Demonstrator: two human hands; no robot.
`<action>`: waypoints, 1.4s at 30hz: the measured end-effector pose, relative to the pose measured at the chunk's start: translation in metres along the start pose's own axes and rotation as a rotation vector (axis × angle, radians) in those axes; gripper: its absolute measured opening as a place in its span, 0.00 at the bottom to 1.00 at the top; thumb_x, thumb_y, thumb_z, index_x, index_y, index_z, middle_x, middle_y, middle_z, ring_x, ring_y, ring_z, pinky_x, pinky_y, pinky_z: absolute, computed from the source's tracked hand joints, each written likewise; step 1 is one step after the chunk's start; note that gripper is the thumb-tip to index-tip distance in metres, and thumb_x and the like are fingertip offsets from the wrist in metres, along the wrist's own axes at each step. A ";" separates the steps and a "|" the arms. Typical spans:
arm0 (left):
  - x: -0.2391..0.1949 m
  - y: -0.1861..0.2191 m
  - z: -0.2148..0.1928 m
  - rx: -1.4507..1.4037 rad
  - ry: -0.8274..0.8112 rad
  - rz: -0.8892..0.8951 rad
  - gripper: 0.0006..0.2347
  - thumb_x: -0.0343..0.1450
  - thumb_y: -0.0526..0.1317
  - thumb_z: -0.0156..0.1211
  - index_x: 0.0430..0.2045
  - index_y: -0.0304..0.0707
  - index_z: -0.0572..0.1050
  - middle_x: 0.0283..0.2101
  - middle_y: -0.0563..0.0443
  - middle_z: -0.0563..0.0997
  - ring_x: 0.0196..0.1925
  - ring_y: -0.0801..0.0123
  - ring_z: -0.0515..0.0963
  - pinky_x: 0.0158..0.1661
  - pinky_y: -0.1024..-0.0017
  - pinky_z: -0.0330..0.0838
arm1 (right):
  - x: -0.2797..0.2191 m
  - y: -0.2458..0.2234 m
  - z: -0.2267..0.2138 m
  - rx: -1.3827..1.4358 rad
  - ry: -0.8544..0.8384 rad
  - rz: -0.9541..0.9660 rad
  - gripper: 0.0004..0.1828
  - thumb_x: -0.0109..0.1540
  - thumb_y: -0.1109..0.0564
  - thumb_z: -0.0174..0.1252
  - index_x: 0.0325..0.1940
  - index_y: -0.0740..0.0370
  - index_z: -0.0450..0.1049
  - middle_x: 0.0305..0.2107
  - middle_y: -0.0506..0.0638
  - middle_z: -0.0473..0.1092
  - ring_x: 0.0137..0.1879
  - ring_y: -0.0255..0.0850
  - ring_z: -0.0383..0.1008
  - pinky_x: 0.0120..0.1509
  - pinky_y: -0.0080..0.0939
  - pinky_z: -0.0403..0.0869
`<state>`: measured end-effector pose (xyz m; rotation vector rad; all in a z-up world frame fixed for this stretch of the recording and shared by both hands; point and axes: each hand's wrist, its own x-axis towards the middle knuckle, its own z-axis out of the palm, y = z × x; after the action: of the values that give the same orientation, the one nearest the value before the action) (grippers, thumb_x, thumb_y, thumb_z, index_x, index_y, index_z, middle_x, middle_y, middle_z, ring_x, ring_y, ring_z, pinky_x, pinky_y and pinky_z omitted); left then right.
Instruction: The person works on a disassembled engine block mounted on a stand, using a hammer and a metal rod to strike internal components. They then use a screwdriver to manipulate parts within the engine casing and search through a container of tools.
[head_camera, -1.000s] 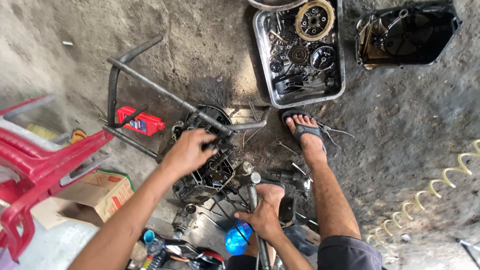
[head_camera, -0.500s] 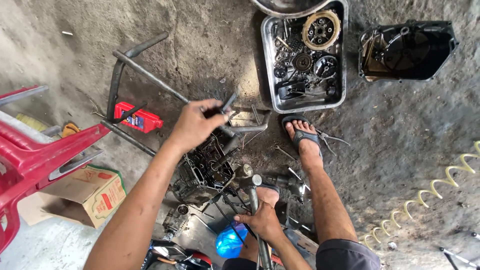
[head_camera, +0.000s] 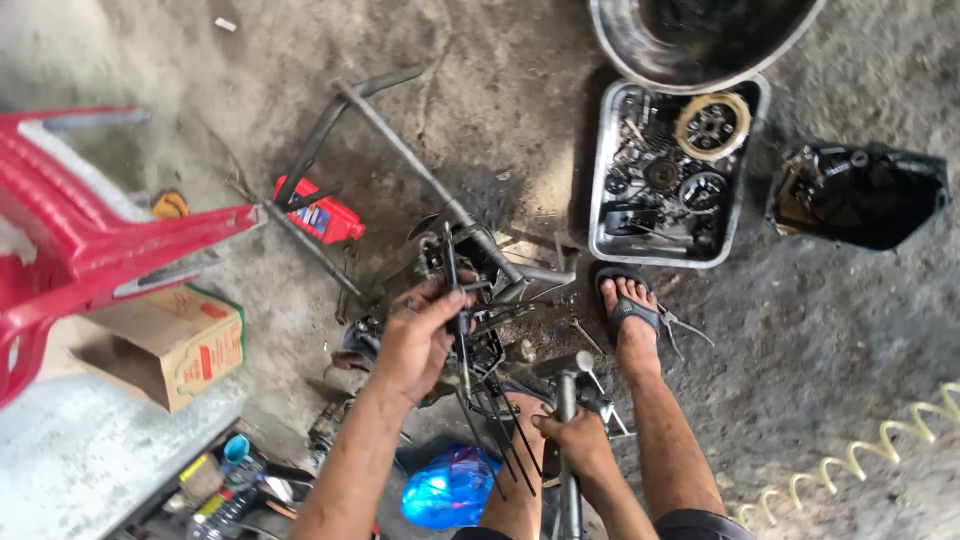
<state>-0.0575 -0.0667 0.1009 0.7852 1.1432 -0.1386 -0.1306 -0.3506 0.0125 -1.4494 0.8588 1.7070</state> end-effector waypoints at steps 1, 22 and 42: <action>-0.006 -0.005 -0.004 -0.032 0.013 0.031 0.13 0.71 0.35 0.64 0.49 0.30 0.78 0.41 0.50 0.82 0.41 0.70 0.80 0.42 0.71 0.76 | 0.016 0.013 -0.005 -0.020 0.034 -0.049 0.18 0.53 0.52 0.74 0.25 0.65 0.72 0.18 0.49 0.71 0.22 0.36 0.67 0.26 0.40 0.68; 0.169 -0.183 0.143 0.883 0.067 0.629 0.17 0.68 0.40 0.69 0.52 0.39 0.78 0.52 0.42 0.81 0.56 0.49 0.78 0.56 0.58 0.73 | 0.022 -0.001 -0.061 0.808 0.188 0.057 0.07 0.62 0.58 0.59 0.36 0.61 0.68 0.21 0.48 0.63 0.21 0.39 0.59 0.21 0.39 0.62; -0.003 -0.115 0.119 0.727 -0.571 -0.034 0.16 0.76 0.51 0.57 0.50 0.40 0.76 0.44 0.49 0.82 0.48 0.65 0.82 0.53 0.63 0.76 | 0.033 0.006 -0.100 0.932 -0.002 0.058 0.13 0.63 0.50 0.56 0.46 0.59 0.68 0.29 0.50 0.69 0.29 0.37 0.68 0.30 0.38 0.70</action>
<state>-0.0230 -0.2253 0.0694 1.2602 0.5413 -0.7875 -0.0888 -0.4357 -0.0347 -0.7779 1.4412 1.0683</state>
